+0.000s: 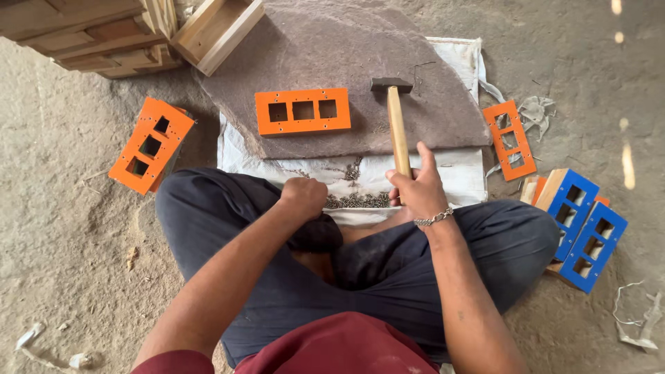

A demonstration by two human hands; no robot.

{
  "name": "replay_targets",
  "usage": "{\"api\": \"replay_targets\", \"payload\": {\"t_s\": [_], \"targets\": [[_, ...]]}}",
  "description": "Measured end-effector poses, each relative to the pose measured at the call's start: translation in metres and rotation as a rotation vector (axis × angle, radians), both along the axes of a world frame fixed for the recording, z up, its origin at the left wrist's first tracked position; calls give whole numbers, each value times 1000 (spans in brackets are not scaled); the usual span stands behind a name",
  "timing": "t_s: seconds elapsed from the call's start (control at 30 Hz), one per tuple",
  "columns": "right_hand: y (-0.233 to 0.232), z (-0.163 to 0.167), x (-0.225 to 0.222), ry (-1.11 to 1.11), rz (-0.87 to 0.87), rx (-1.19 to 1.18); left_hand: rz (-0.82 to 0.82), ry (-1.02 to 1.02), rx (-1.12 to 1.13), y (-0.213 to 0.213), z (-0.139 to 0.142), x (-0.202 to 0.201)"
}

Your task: The person sits on the floor and uses a hammer to drive nails into small wooden frames placed on a cloth. They repeatedly pick up frames, position them, hammer nails, and set them aside.

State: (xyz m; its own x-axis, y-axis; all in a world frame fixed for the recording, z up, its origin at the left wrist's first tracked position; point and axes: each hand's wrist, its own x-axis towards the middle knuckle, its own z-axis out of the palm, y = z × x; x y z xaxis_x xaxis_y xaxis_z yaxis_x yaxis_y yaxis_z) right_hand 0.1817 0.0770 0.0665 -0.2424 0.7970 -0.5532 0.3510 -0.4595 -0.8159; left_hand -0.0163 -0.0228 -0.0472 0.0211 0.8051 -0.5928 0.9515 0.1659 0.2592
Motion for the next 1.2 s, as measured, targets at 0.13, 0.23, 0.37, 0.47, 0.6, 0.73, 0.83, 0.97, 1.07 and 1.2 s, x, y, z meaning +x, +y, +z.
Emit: {"api": "replay_targets", "payload": {"t_s": [0.13,0.23,0.37,0.47,0.6,0.73,0.83,0.97,1.07,1.2], "targets": [[-3,1,-6,131,-50,-59,-32,49,8,2,-7,0],[-7,-3,-10,195,-36,-55,66,-58,-21,8,-10,9],[-7,-4,-9,263,-40,-68,156,-131,72,14,-11,23],[-5,-5,-6,291,-73,-71,353,-377,123,14,-10,30],[-5,-9,-6,304,-96,-66,304,-324,264,11,-10,37],[-6,-12,-6,317,-92,-65,199,-261,229,9,-10,43],[-6,-13,-6,306,-122,-81,155,-264,302,7,-11,47],[-6,-12,-6,291,-112,-92,231,-328,311,2,-11,51],[-7,-12,-6,281,-103,-88,358,-366,397,-2,-9,54],[-8,-14,-6,309,-111,-103,405,-553,582,-3,0,48]]}}
